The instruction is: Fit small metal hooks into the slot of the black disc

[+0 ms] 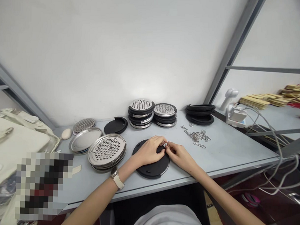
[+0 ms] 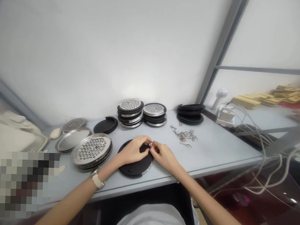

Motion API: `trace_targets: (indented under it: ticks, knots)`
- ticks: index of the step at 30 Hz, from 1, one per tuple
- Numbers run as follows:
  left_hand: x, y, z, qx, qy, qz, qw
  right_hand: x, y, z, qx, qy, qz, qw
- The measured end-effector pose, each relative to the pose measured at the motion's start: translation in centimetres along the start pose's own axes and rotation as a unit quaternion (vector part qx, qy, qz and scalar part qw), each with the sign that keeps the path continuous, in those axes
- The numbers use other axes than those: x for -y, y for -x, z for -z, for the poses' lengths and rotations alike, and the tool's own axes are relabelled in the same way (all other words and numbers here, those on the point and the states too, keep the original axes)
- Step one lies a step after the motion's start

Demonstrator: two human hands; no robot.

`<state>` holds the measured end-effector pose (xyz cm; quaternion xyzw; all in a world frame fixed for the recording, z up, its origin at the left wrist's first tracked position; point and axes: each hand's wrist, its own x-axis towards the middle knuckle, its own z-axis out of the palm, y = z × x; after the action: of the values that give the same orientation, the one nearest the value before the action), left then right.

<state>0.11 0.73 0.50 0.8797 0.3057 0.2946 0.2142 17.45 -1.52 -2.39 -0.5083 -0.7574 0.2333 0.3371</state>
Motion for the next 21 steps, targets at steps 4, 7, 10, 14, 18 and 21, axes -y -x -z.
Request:
trace_targets:
  ticks: [4,7,10,14,18,21]
  knots:
    - [0.07,0.01,-0.01,-0.001,0.003,-0.004,1.000,-0.12,-0.02,-0.06,0.001,0.004,-0.001,1.000]
    - [0.11,0.00,0.00,0.001,0.006,-0.008,1.000,-0.25,-0.04,-0.11,0.003,0.014,-0.001,1.000]
    - [0.15,-0.01,0.00,0.003,0.008,-0.009,1.000,-0.32,-0.03,-0.16,0.006,0.025,0.001,1.000]
    - [0.20,0.03,-0.04,0.003,0.007,-0.008,1.000,-0.31,0.01,-0.24,0.003,0.057,-0.002,0.998]
    - [0.17,0.07,-0.05,0.004,0.001,-0.013,1.000,-0.23,0.01,-0.23,0.005,0.081,-0.013,0.997]
    - [0.14,0.09,-0.03,0.005,0.000,-0.014,1.000,-0.17,-0.02,-0.16,0.009,0.081,-0.016,0.997]
